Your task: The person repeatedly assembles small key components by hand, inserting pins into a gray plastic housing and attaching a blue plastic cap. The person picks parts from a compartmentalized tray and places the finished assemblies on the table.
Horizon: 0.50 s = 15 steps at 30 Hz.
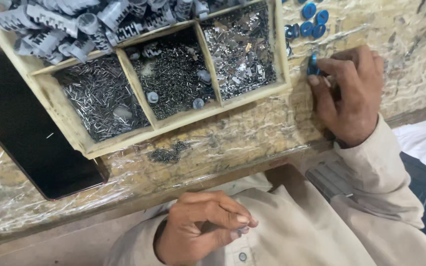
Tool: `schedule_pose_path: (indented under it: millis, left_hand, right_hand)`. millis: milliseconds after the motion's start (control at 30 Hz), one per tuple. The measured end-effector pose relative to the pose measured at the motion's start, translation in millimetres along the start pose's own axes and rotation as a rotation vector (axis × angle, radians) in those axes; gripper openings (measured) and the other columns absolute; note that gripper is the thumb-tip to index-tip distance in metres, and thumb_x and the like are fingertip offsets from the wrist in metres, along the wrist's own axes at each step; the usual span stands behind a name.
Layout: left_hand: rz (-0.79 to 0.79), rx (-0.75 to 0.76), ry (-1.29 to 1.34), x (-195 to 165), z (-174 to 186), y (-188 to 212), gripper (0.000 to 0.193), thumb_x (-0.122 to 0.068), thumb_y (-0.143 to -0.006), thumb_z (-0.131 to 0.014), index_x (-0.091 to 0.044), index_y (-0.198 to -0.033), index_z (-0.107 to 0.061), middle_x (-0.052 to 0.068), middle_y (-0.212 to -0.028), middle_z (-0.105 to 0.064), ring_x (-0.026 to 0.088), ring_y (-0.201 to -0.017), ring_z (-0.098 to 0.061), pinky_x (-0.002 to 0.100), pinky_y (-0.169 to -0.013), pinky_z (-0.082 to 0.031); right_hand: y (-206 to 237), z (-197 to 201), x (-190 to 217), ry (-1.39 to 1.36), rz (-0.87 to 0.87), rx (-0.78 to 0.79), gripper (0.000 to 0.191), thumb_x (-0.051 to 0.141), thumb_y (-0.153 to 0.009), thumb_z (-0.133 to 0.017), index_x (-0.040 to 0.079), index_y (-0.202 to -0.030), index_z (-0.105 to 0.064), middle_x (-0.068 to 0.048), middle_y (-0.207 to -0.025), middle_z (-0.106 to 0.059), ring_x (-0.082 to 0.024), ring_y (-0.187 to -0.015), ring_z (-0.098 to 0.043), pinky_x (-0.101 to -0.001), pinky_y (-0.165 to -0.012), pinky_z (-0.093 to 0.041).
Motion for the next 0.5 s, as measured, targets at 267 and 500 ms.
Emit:
schedule_pose_path:
  millis: [267,500]
  left_hand:
    - [-0.021,-0.115,-0.084,-6.4,0.8,5.8,0.029,0.015,-0.089,-0.076,-0.001,-0.113,-0.07,0.02,-0.11,-0.076,0.028,-0.103,-0.08,0.036,-0.087,-0.07]
    - [-0.04,-0.076,-0.159,-10.5,0.2,0.9,0.023,0.013,-0.09,-0.075,0.0,-0.109,-0.071,0.021,-0.109,-0.077,0.028,-0.102,-0.08,0.035,-0.085,-0.067]
  right_hand:
    - [43.8,0.0,-18.7,-0.358,-0.304,-0.118,0.012,-0.008,-0.114,-0.066,-0.002,-0.122,-0.06,-0.017,-0.114,-0.065,-0.027,-0.1,-0.067,-0.0323,-0.09,-0.053]
    - [32.4,10.4,18.5,-0.08,-0.062,0.014,0.041,-0.007,-0.082,-0.077,-0.004,-0.122,-0.064,-0.021,-0.107,-0.064,-0.038,-0.096,-0.058,-0.0491,-0.089,-0.046]
Point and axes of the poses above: each hand's wrist, its own y-axis away from the middle knuckle, its own z-axis out of the back of the hand, x = y × z, the point moved 4 cm from there along -y, towards the middle knuckle
